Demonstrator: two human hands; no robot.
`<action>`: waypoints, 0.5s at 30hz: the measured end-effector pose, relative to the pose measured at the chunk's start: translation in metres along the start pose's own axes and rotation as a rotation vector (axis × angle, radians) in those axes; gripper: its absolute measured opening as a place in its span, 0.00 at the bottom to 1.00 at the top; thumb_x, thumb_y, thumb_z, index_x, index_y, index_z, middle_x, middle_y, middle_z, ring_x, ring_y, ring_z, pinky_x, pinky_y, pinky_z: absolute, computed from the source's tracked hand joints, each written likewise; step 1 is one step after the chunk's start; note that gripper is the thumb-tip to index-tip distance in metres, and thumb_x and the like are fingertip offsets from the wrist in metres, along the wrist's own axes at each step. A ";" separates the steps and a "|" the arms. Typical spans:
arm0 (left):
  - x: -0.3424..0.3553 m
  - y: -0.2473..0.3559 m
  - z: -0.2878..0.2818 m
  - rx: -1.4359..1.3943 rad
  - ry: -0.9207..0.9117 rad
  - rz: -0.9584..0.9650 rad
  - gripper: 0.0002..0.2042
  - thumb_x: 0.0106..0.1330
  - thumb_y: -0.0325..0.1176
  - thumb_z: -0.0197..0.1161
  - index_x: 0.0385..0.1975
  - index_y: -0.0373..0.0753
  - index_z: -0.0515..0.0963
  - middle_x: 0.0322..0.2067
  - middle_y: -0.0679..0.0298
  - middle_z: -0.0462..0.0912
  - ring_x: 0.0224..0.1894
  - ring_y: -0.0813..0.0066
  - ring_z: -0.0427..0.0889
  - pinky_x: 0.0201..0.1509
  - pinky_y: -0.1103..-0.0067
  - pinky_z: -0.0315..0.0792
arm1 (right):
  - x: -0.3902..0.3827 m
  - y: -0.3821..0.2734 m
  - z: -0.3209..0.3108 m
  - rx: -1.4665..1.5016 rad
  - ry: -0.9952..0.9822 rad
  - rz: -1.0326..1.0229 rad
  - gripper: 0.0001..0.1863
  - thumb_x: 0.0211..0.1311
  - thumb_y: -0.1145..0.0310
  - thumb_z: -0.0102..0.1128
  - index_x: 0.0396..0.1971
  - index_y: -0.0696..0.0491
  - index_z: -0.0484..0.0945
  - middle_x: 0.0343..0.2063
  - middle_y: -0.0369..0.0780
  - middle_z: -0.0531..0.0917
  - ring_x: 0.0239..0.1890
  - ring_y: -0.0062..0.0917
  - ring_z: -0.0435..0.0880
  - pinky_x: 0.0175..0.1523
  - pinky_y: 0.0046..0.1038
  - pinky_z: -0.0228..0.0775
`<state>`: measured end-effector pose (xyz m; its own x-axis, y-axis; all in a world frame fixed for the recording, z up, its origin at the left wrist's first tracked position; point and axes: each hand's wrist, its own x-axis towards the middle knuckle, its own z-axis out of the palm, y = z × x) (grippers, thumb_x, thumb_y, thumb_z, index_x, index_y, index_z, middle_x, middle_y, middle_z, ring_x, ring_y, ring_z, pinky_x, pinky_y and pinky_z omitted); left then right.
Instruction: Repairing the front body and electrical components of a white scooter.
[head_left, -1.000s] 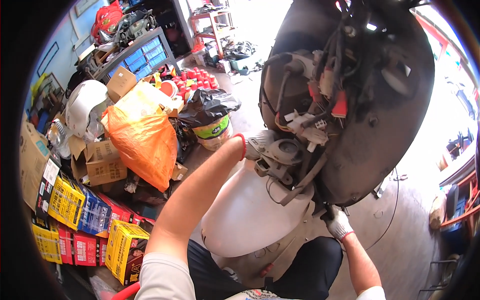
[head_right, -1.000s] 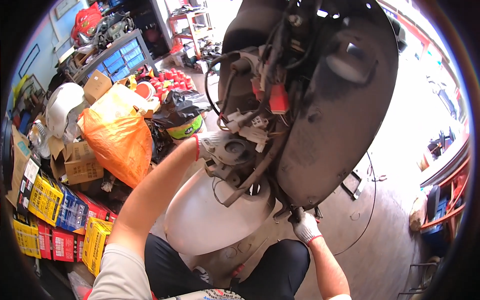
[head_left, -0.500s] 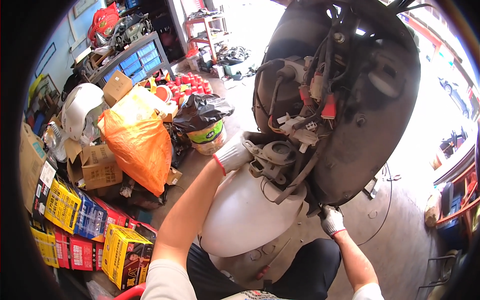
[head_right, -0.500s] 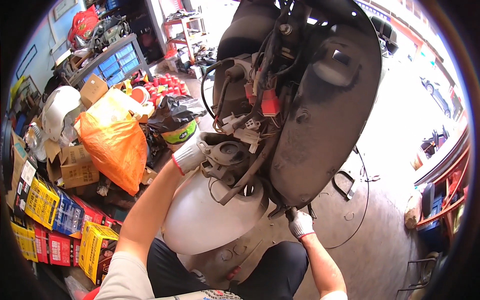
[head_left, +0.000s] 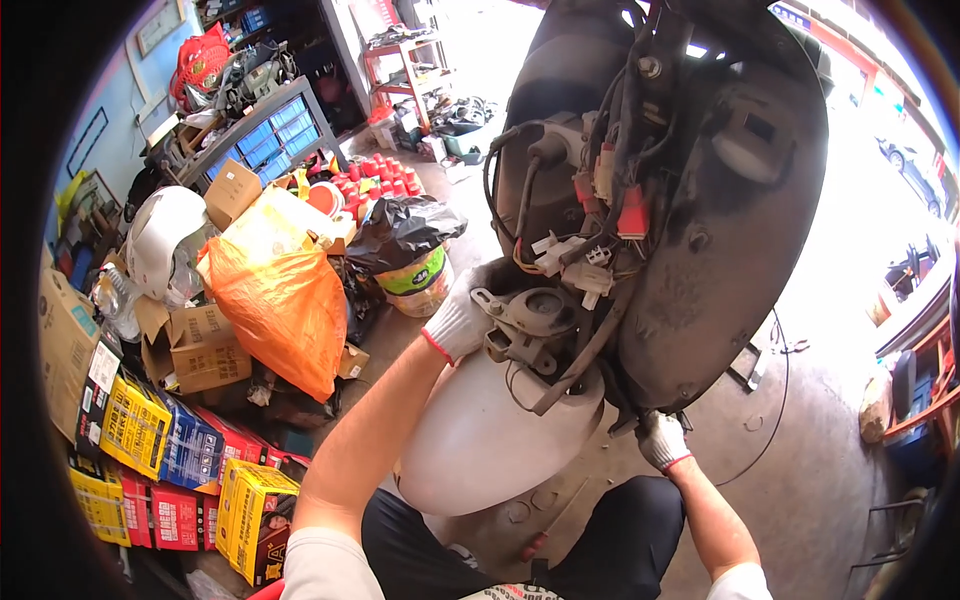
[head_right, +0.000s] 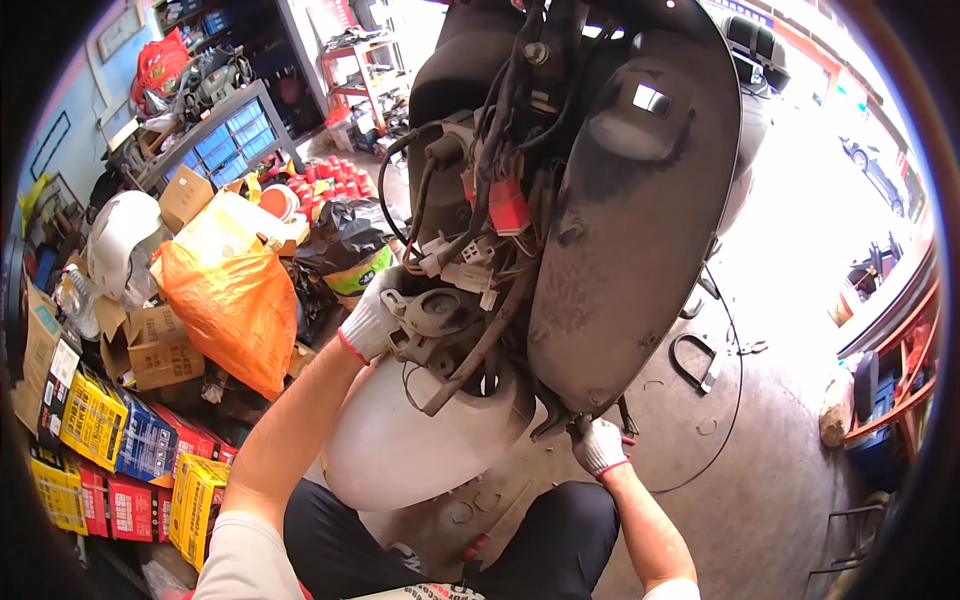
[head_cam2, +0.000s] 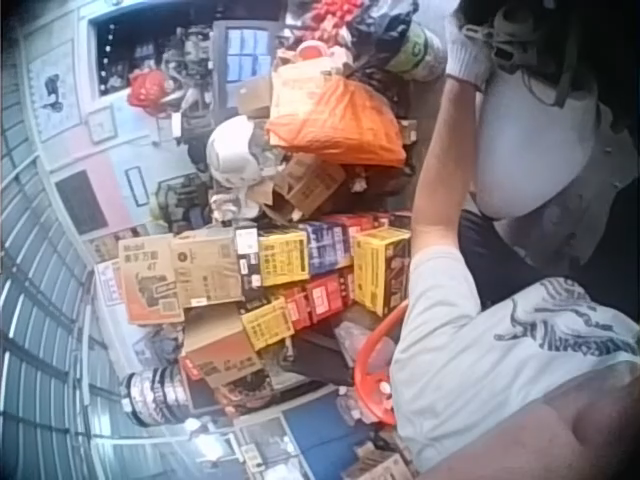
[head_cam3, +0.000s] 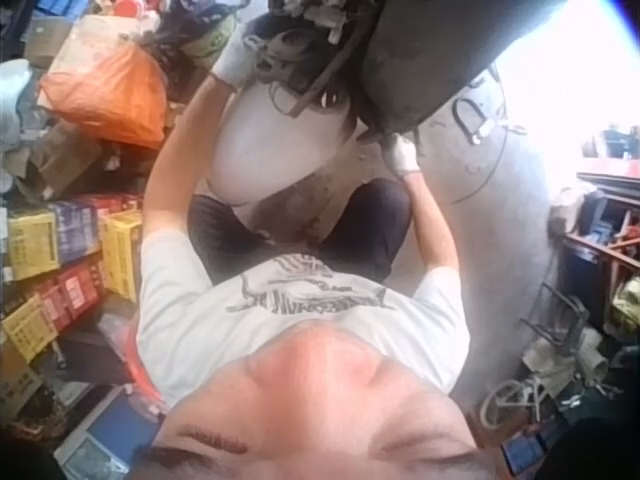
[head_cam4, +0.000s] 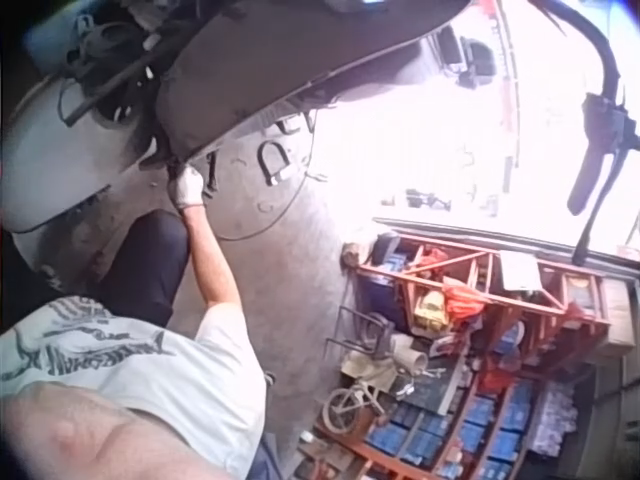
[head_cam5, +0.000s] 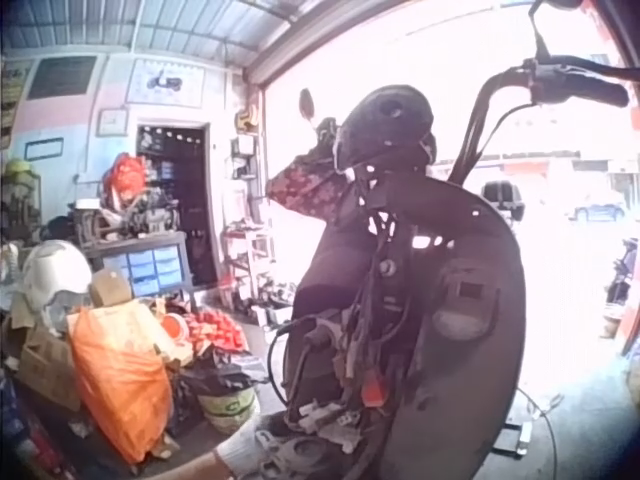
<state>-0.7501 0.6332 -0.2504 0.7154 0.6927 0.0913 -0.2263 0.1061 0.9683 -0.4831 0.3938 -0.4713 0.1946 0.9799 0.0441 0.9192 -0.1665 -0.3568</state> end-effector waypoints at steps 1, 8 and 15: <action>0.000 0.001 0.000 -0.109 -0.059 -0.059 0.20 0.67 0.24 0.57 0.59 0.29 0.71 0.49 0.57 0.81 0.46 0.76 0.81 0.51 0.78 0.79 | -0.001 0.000 -0.001 -0.028 -0.008 -0.044 0.14 0.63 0.62 0.57 0.41 0.56 0.75 0.23 0.50 0.82 0.28 0.47 0.83 0.35 0.44 0.74; 0.016 -0.012 -0.011 0.000 -0.195 -0.222 0.20 0.63 0.22 0.61 0.56 0.31 0.73 0.45 0.59 0.83 0.42 0.77 0.83 0.45 0.80 0.80 | 0.006 0.011 0.014 0.023 -0.025 0.040 0.12 0.50 0.70 0.63 0.37 0.55 0.81 0.26 0.51 0.83 0.33 0.48 0.83 0.37 0.44 0.74; 0.027 -0.011 -0.023 0.360 -0.332 -0.018 0.20 0.64 0.28 0.62 0.56 0.30 0.73 0.45 0.61 0.83 0.43 0.79 0.81 0.48 0.81 0.78 | 0.000 0.012 0.013 0.103 -0.023 0.006 0.13 0.63 0.62 0.54 0.38 0.55 0.78 0.29 0.50 0.84 0.34 0.47 0.84 0.40 0.46 0.74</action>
<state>-0.7439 0.6669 -0.2642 0.9024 0.4221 0.0863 -0.0108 -0.1781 0.9839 -0.4770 0.3932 -0.4876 0.1910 0.9814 0.0210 0.8777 -0.1611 -0.4513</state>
